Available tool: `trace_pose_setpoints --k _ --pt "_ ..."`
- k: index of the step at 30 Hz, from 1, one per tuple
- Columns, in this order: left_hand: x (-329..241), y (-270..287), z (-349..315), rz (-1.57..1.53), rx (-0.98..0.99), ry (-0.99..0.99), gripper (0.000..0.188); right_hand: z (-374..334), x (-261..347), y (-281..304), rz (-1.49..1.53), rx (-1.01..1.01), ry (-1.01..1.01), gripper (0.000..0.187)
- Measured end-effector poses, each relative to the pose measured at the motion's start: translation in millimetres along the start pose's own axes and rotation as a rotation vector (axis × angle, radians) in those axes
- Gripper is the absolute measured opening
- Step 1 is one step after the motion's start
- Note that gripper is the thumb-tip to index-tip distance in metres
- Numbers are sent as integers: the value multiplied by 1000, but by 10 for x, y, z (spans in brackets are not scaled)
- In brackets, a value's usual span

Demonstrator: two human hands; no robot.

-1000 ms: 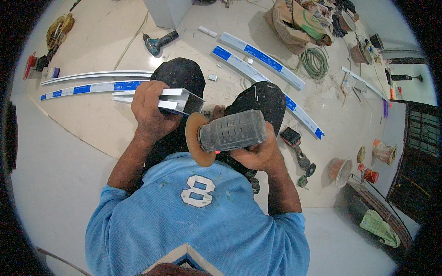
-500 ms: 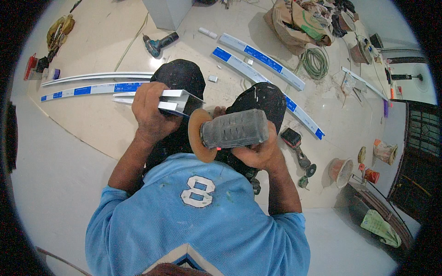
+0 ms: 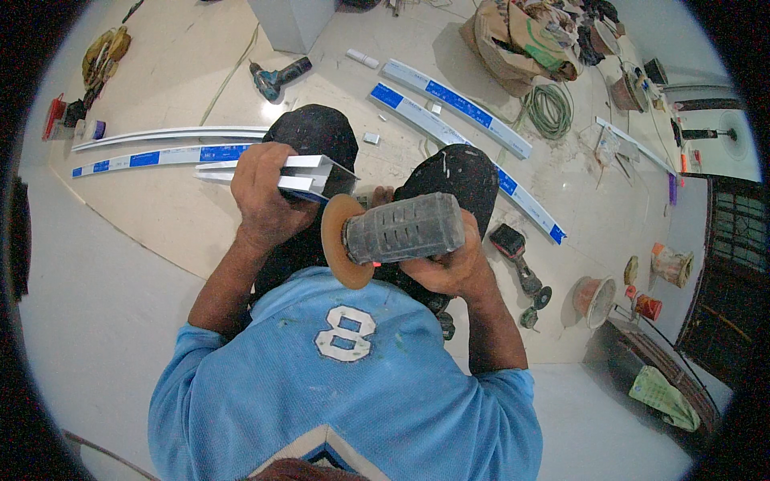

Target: The person sits on the floor and uses a power drill to assemble metal frame components. They then use a rivet gun to fasten the pieces together.

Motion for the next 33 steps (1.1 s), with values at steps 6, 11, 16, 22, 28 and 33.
trace_pose_setpoints --k 6,11,16,22,28,33 --pt "1 -2 -12 10 0 -5 53 29 27 -90 -8 -175 -17 38" --pt "19 9 -8 4 2 4 54 -39 -5 -28 -1 -150 -114 45" --pt "10 4 2 0 -10 3 54 38 -8 -87 17 -131 31 49" --pt "25 -5 -23 -7 9 4 56 60 19 -105 -1 -133 48 47" --pt "8 1 -5 7 2 2 55 81 22 -105 -23 -130 87 42" --pt "7 9 3 2 3 3 54 89 6 -105 -4 -140 114 45"
Point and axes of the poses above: each hand's wrist, its own z-axis towards the middle knuckle, its own y-axis out of the back of the hand, x = y × z, the point moved 1 cm from there along z, towards the middle knuckle, and after that the axes turned 7 degrees about -x, right-handed, at the moved point
